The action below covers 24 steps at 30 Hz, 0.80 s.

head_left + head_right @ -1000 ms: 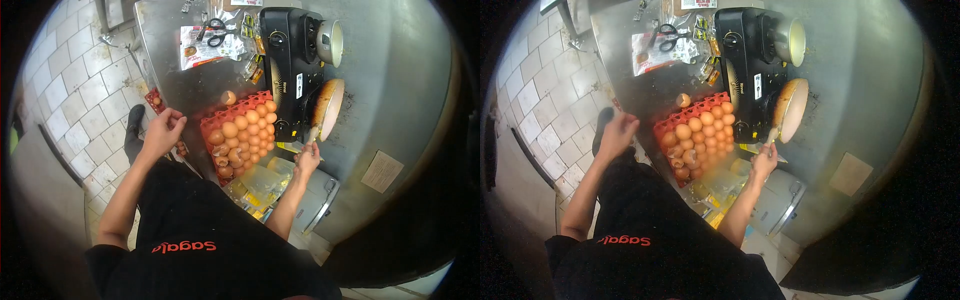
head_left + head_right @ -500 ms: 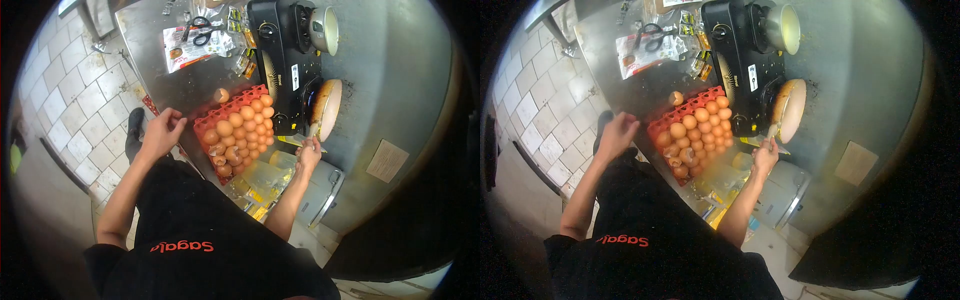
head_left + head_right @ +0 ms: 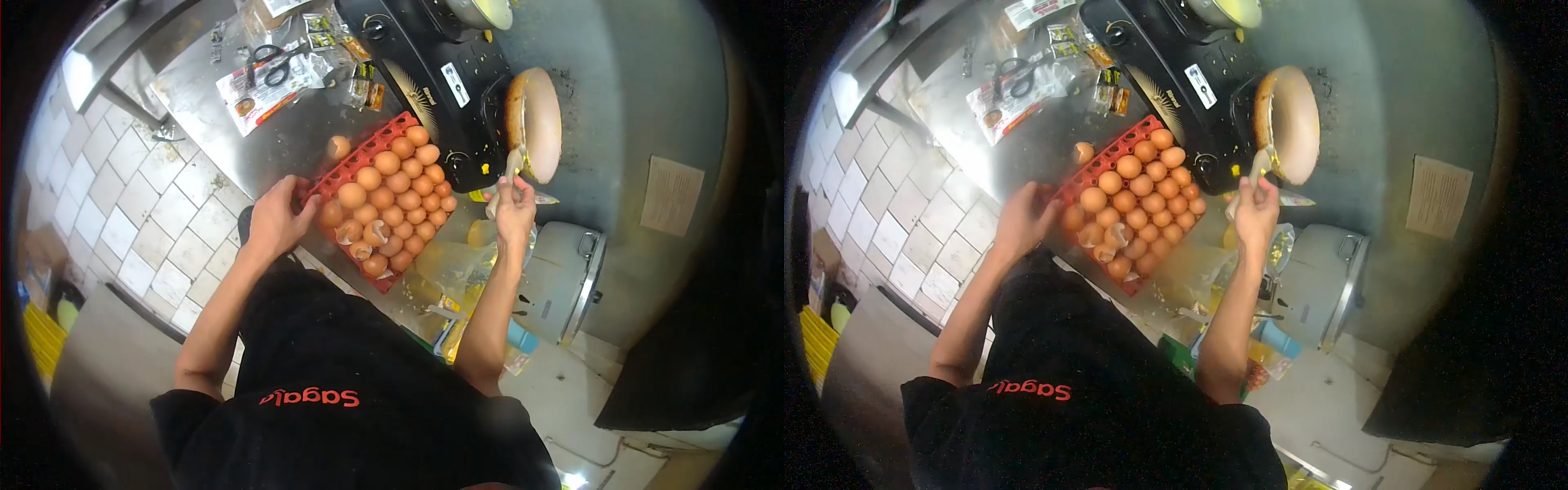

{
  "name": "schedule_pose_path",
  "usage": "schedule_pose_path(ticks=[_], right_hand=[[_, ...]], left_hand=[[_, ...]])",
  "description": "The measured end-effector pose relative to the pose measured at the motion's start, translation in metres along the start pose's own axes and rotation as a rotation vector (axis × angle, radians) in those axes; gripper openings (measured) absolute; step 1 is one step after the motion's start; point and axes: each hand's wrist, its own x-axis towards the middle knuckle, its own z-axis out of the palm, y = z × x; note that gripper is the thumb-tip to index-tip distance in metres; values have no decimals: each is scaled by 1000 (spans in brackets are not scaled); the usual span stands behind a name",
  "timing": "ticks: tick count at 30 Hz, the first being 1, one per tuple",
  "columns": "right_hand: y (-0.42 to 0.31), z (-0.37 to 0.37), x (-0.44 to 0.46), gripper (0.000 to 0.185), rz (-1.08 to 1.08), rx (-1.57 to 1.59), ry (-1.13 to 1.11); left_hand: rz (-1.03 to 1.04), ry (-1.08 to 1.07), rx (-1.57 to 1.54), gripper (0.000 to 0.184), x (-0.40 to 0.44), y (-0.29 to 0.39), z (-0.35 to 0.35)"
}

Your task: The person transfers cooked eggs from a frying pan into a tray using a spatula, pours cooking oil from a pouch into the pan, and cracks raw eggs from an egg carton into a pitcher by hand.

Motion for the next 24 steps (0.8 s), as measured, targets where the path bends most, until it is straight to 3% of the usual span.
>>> schedule_pose_path(ticks=[2, 7, 10, 11, 14, 16, 18, 24], right_hand=[[4, -1, 1, 44, -21, 68, -36], [22, 0, -8, 69, -119, 311, -70], [9, -4, -49, 68, -87, 298, 23], [10, -4, -65, 57, -180, 266, 100], [24, -17, -117, 43, -209, 37, -98], [45, -7, -150, 34, -214, 79, -249], [73, 7, -169, 39, -341, -141, -316], [131, 24, -183, 48, -355, -338, -283]], left_hand=[[96, 89, 71, 31, -3, -7, 11], [36, 91, 157, 34, -13, 8, 13], [6, 121, 134, 38, -22, 14, 15], [50, 148, 161, 38, -23, 10, 18], [161, 204, 187, 34, -28, 13, 27], [275, 212, 186, 32, -31, 25, 33], [325, 107, 223, 33, -25, 33, 40], [440, -122, 616, 39, 16, 52, 59]])
